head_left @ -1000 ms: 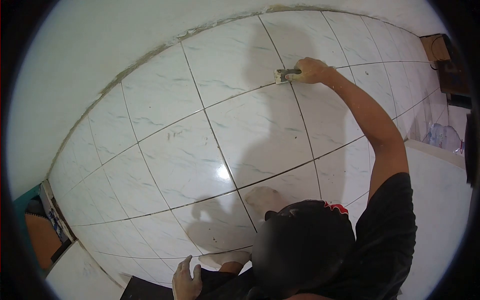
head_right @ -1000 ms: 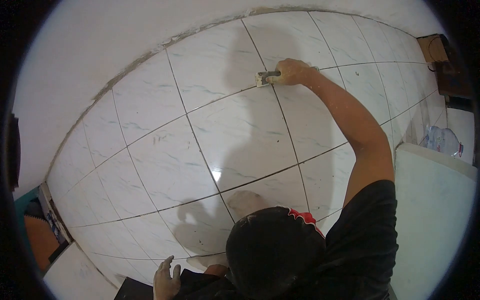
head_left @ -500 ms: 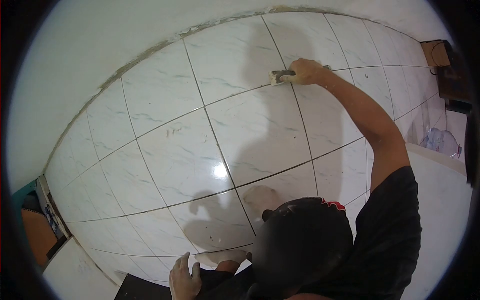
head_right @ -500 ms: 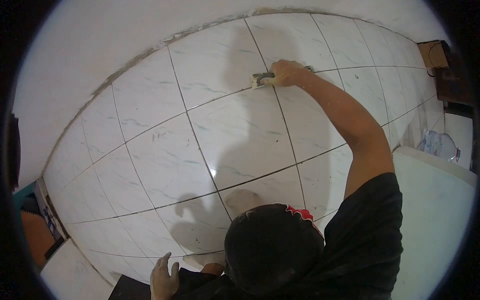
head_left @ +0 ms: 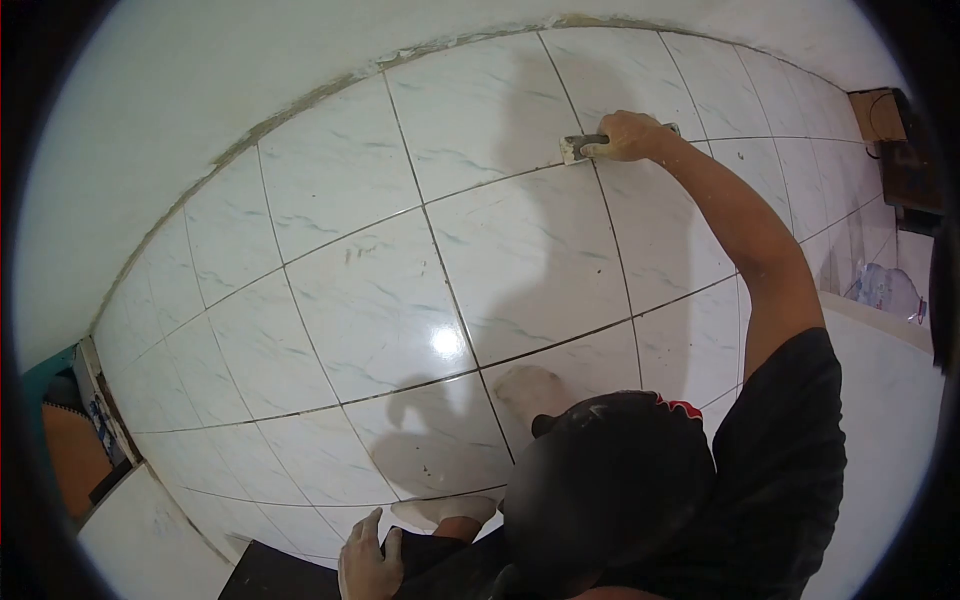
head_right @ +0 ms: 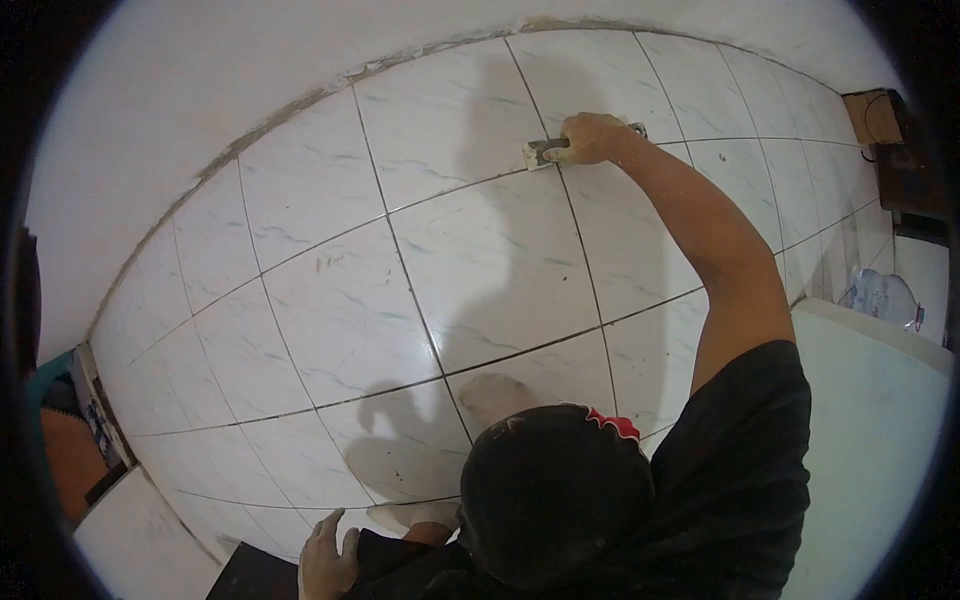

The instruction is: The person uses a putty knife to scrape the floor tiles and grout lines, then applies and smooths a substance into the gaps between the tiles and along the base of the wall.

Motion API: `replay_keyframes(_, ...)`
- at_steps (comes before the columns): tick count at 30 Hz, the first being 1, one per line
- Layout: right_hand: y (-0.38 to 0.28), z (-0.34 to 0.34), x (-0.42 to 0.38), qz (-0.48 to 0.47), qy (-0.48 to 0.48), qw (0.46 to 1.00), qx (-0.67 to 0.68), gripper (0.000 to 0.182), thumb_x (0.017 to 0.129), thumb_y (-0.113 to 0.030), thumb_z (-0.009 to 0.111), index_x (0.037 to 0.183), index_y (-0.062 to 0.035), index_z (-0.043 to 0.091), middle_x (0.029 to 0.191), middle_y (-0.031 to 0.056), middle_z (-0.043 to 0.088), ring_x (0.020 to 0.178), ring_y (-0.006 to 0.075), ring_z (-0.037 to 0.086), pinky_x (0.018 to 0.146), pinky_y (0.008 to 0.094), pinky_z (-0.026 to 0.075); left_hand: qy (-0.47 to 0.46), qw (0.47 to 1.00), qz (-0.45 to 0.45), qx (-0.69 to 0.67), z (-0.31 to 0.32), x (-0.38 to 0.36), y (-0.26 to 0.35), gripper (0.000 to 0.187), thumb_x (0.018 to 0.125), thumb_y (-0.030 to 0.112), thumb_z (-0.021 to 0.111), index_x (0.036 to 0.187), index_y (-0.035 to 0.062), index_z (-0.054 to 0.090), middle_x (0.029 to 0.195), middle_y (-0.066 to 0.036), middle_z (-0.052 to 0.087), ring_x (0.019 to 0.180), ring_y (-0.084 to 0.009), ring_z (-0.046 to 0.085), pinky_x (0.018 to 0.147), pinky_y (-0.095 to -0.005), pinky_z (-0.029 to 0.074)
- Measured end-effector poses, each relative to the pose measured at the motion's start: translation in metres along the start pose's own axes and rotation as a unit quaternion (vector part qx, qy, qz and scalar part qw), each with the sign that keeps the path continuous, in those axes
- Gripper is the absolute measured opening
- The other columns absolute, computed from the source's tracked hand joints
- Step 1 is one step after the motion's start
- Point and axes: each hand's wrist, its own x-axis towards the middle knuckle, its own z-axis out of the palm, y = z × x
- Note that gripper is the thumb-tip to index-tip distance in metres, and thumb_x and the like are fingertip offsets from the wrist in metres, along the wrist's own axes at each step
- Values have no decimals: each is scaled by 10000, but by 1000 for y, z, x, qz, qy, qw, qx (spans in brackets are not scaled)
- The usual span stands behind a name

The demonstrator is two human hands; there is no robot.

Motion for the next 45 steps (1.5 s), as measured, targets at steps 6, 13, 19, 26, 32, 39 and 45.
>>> replay_keyframes(6,2,3,-1,14,24,999,-18,606,852,-622,593,979,-44,721,1015,174,698,987,325,660,841,449,515,57,996,62,-35,7,2,1,434,974,250,532,1320,-11,527,1277,-263,573,1190,-429,538,992,-459,446)
replay_keyframes(13,-1,-1,4,-15,32,999,-9,649,829,-654,591,972,-35,722,1005,187,702,976,323,667,851,449,512,60,997,54,-16,6,4,5,427,973,243,536,1323,-1,526,1273,-262,576,1183,-424,547,986,-450,455)
replay_keyframes(19,-82,23,28,-71,29,997,29,688,815,-682,580,983,-29,718,985,192,700,996,338,663,845,450,520,76,996,48,-7,9,1,11,416,909,213,602,1255,-15,565,1180,-258,611,1092,-439,584,941,-470,466)
replay_keyframes(26,-175,51,24,-115,134,981,84,631,890,-612,551,935,2,691,880,209,687,889,373,669,770,480,518,92,995,37,9,12,-5,4,427,906,225,605,1256,-16,565,1174,-256,614,1087,-436,589,936,-473,468)
replay_keyframes(32,-123,119,-66,-10,84,951,297,485,902,-395,602,1233,-51,515,1011,244,669,969,415,642,841,488,505,95,994,50,-2,15,0,-5,450,906,268,604,1253,-16,568,1178,-251,617,1093,-427,590,941,-466,471)
replay_keyframes(39,-67,178,-121,27,281,895,344,569,932,-202,557,1448,-91,344,1140,286,575,1017,448,593,879,518,471,31,999,26,-16,2,9,8,441,975,261,536,1336,10,520,1294,-256,566,1202,-414,537,1004,-439,445)
replay_keyframes(45,-58,138,-63,120,270,915,274,540,963,-207,490,1468,-91,337,1052,270,570,940,446,619,829,522,507,20,1000,23,-5,2,16,8,449,982,276,525,1350,19,511,1318,-242,553,1221,-405,525,1016,-430,436)
